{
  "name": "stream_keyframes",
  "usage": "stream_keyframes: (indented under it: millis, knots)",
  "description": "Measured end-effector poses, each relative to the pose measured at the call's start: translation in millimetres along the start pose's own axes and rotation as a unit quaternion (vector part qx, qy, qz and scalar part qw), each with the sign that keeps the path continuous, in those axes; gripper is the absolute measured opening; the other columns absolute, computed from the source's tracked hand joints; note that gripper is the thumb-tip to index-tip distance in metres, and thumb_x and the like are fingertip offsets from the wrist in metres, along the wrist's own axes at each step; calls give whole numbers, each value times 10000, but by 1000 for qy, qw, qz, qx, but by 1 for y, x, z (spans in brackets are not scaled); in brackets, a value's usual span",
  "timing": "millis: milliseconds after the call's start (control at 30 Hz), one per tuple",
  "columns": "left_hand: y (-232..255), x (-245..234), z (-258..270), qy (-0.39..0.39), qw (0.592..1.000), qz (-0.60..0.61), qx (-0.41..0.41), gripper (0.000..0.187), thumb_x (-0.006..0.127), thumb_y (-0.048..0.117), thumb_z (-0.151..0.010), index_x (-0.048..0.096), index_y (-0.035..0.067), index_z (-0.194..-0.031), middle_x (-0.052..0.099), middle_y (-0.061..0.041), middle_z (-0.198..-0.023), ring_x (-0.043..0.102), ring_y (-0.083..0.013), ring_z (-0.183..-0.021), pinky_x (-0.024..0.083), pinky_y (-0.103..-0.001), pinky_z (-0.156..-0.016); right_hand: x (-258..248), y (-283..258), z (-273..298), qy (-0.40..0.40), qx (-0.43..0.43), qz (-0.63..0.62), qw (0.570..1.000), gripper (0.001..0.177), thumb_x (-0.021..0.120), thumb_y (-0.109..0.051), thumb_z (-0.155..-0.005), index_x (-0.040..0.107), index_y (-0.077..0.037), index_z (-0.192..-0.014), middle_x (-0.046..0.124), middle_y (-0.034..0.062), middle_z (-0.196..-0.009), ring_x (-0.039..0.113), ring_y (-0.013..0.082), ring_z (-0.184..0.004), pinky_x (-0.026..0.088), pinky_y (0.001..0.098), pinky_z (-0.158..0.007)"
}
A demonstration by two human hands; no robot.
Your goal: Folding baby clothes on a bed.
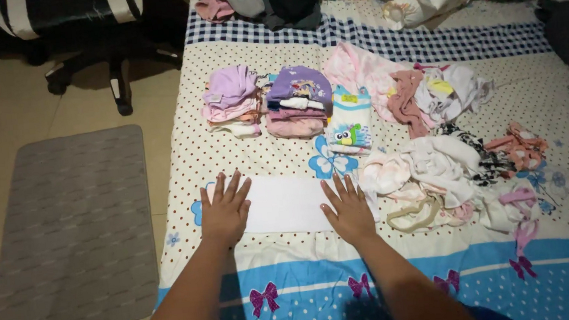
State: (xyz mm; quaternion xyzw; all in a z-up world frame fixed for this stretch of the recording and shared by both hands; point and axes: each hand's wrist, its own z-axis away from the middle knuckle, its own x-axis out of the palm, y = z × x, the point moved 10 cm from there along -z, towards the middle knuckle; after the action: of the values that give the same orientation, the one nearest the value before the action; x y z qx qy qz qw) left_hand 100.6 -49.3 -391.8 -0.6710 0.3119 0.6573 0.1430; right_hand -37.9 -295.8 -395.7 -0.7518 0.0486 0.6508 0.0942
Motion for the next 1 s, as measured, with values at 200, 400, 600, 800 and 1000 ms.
stream_keyframes:
  millis: [200, 400, 600, 800, 1000]
  knots:
    - [-7, -7, -1, 21, 999, 26, -25, 572, 428, 432, -997, 340, 350, -1556, 182, 21, -1681, 68, -322, -1555, 55, -637, -1204, 2, 1, -1, 11, 3, -26, 1000, 620, 498, -454, -994, 359, -279, -1572, 277, 128, -1654, 208, 387, -1519, 210, 561, -1181]
    - [38, -7, -7, 76, 953, -294, 19, 667, 518, 374, -963, 376, 231, -1599, 224, -56, -1715, 148, -319, -1562, 113, -603, -1195, 9, -14, 1, 58, 36, 182, 981, 667, 502, -404, -1012, 366, -172, -1622, 308, 82, -1705, 229, 311, -1596, 199, 560, -1269]
    - [35, 3, 4, 69, 990, 99, 79, 664, 537, 508, -956, 396, 241, -1548, 253, -96, -1663, 166, -360, -1540, 129, -565, -1222, -5, -20, 14, 87, 39, -36, 995, 633, 507, -439, -991, 377, -213, -1568, 305, 118, -1651, 218, 377, -1528, 155, 644, -1177]
    - [31, 11, 5, 48, 991, 113, 59, 658, 541, 513, -954, 403, 274, -1552, 246, -71, -1669, 156, -352, -1541, 119, -553, -1221, -2, -22, 12, 94, 40, -20, 995, 615, 499, -429, -988, 389, -255, -1568, 284, 89, -1665, 193, 358, -1544, 169, 620, -1193]
    - [33, 15, 7, 69, 991, 101, 57, 649, 532, 491, -955, 413, 261, -1550, 248, -65, -1675, 167, -347, -1540, 121, -548, -1229, 4, -20, 13, 97, 47, -20, 994, 623, 513, -414, -984, 386, -261, -1574, 295, 88, -1667, 203, 358, -1543, 179, 614, -1198]
